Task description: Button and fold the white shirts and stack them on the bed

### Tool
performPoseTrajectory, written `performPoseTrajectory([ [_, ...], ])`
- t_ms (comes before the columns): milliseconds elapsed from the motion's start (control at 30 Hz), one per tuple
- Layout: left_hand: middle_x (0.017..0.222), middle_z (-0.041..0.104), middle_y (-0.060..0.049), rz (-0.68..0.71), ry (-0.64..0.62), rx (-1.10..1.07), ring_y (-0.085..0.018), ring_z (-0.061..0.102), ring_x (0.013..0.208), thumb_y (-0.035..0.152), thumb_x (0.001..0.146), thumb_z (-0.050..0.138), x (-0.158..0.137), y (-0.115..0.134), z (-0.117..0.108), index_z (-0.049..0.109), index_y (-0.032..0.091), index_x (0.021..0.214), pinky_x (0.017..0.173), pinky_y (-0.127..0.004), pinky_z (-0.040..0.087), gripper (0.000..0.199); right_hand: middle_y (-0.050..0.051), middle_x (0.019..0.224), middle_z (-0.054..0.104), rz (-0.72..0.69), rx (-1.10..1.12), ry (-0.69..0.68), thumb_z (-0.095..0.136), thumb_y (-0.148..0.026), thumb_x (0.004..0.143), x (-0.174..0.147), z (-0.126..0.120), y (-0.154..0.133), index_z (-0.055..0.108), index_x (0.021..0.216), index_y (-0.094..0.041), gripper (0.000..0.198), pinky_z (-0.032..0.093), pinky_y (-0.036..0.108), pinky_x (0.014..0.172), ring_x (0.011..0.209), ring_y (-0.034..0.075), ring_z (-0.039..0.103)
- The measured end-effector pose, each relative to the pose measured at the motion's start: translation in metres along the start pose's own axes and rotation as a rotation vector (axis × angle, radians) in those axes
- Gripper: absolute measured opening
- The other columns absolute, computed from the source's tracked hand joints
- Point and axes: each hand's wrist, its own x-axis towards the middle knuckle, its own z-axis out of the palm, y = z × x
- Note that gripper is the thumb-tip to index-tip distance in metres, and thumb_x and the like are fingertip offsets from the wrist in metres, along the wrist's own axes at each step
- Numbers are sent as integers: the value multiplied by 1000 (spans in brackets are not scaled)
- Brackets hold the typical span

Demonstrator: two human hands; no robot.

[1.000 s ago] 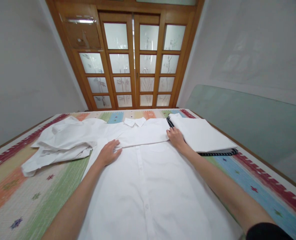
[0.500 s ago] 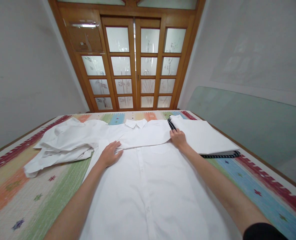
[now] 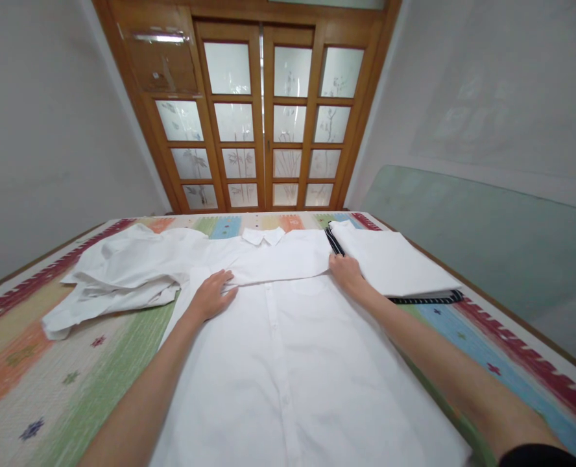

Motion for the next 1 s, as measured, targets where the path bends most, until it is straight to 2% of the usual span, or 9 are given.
performPoseTrajectory([
  [133,131,63,-9,-51,26,58,-25,52,129,29,83,47,0,-1,1,61,20,121,109,-43,42,41,23,98,67,-23,-38,-29,41,-2,90,-5,0,1,62,111,-6,30,52,31,71,91,26,69],
  [267,133,62,-10,-134,55,126,-25,52,129,9,80,39,-1,-2,0,61,18,122,107,-42,44,48,23,106,65,-84,-60,-9,39,-2,91,-11,-2,-2,58,118,-7,33,52,31,72,94,26,68],
  [433,138,57,-12,-155,89,167,-26,47,133,0,76,35,-2,5,-4,60,14,123,107,-44,44,56,23,111,64,-148,-67,-44,38,-1,90,-15,-6,-1,62,115,-6,35,51,29,70,93,24,69],
  [600,136,58,-15,-175,72,192,-27,47,133,0,75,37,-2,9,-6,62,14,121,106,-45,44,54,24,105,67,-106,-11,-119,41,-3,89,-17,-9,1,69,104,-6,32,50,30,72,92,25,70],
  [767,135,59,-11,-188,23,181,-27,51,130,8,76,43,1,8,-6,62,16,122,108,-43,43,51,23,99,69,-52,33,-161,42,-6,89,-31,-16,-12,72,99,-9,32,49,31,74,92,25,68],
  [867,140,55,-10,-162,-20,187,-26,47,133,21,79,49,1,9,-7,61,17,124,111,-41,39,47,25,104,66,-19,55,-140,42,-10,89,-42,-25,-25,73,98,-8,32,48,32,74,99,28,64],
  [1000,144,51,-8,-75,-84,198,-23,42,137,32,86,46,0,9,-8,60,17,127,114,-38,34,45,24,111,64,-73,104,-58,42,-21,93,-48,-37,-38,72,98,-6,34,46,38,86,108,31,57],
])
